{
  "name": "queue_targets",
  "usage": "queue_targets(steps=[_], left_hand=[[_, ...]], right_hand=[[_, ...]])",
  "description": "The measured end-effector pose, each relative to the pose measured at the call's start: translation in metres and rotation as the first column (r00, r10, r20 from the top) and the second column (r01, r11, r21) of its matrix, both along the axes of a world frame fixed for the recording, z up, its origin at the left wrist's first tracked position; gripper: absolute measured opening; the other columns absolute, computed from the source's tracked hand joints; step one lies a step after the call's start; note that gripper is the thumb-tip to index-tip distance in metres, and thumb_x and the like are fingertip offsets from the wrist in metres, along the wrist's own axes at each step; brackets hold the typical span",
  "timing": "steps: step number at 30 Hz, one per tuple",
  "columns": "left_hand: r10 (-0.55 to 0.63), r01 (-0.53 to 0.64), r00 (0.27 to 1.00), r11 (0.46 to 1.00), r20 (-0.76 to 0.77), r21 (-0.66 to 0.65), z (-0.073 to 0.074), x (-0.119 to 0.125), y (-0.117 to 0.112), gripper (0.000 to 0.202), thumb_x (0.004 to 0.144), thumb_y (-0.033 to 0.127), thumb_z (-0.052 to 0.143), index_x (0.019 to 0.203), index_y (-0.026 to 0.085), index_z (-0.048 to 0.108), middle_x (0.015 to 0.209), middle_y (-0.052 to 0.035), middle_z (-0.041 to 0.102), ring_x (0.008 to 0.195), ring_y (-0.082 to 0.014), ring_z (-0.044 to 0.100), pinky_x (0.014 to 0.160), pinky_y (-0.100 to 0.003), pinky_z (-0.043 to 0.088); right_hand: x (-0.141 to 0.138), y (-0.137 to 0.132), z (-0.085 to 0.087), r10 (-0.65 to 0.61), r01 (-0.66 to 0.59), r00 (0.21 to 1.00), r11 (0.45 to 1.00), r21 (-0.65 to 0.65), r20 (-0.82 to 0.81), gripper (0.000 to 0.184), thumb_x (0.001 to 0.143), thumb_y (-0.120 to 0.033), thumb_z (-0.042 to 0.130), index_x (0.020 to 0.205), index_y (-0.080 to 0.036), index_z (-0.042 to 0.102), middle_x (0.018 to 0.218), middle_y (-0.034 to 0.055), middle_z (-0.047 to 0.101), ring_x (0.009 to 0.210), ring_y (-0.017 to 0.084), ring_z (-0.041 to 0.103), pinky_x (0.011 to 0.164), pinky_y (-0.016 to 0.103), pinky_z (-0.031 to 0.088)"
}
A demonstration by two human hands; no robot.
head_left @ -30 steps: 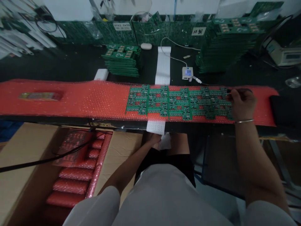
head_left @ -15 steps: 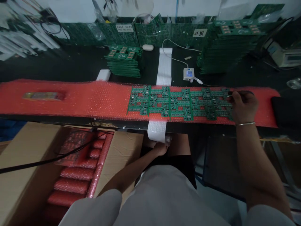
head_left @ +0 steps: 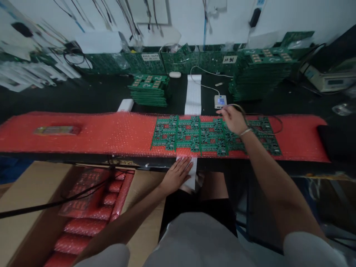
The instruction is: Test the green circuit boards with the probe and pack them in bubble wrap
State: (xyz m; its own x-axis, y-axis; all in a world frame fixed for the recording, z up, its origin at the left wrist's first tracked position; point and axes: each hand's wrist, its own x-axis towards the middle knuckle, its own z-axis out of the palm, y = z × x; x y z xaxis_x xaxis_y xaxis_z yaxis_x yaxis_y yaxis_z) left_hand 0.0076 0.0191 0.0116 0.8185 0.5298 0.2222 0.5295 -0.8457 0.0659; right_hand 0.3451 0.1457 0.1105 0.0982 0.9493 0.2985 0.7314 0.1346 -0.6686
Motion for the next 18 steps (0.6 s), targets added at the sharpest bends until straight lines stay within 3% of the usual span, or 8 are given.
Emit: queue_targets(steps=[3, 7, 13, 18], left_hand=[[0.044, -0.046, 0.999, 0.997, 0.030, 0.068, -0.013, 0.006, -0.011, 0.058, 0.100, 0.029, 0.050, 0.152, 0.013, 0.031, 0.154, -0.0166, 0.042, 0.147, -0.0271, 0.032, 0.121, -0.046, 0.028], [0.087, -0.089, 0.996, 0.994, 0.023, 0.071, -0.011, 0.013, -0.022, 0.063, 0.100, 0.032, 0.048, 0.155, 0.012, 0.024, 0.157, -0.0172, 0.036, 0.149, -0.0264, 0.028, 0.121, -0.045, 0.027], [0.111, -0.113, 0.993, 0.992, 0.040, 0.058, 0.001, 0.015, -0.023, 0.063, 0.099, 0.033, 0.047, 0.154, 0.011, 0.027, 0.157, -0.0162, 0.037, 0.149, -0.0276, 0.029, 0.121, -0.046, 0.027], [0.107, -0.110, 0.992, 0.992, 0.060, 0.057, 0.004, 0.013, -0.026, 0.060, 0.097, 0.031, 0.048, 0.152, 0.012, 0.033, 0.158, -0.0161, 0.035, 0.150, -0.0291, 0.025, 0.120, -0.046, 0.027]], right_hand=[[-0.043, 0.042, -0.003, 0.137, -0.091, 0.970, 0.970, -0.225, 0.200, 0.029, 0.103, -0.034, 0.037, 0.111, -0.016, 0.058, 0.100, 0.0129, 0.073, 0.093, 0.026, 0.068, 0.088, 0.036, 0.048], [-0.078, 0.080, -0.008, 0.272, -0.113, 0.880, 0.916, -0.385, 0.390, 0.037, 0.104, -0.032, 0.028, 0.123, -0.011, 0.051, 0.106, 0.0206, 0.071, 0.096, 0.031, 0.067, 0.084, 0.037, 0.045], [-0.083, 0.096, -0.014, 0.356, -0.130, 0.826, 0.875, -0.467, 0.438, 0.038, 0.104, -0.031, 0.025, 0.123, -0.011, 0.051, 0.112, 0.0229, 0.070, 0.102, 0.032, 0.067, 0.082, 0.037, 0.045], [-0.078, 0.099, -0.016, 0.268, -0.097, 0.852, 0.925, -0.366, 0.450, 0.038, 0.105, -0.032, 0.025, 0.118, -0.011, 0.054, 0.107, 0.0214, 0.071, 0.101, 0.031, 0.068, 0.084, 0.037, 0.045]])
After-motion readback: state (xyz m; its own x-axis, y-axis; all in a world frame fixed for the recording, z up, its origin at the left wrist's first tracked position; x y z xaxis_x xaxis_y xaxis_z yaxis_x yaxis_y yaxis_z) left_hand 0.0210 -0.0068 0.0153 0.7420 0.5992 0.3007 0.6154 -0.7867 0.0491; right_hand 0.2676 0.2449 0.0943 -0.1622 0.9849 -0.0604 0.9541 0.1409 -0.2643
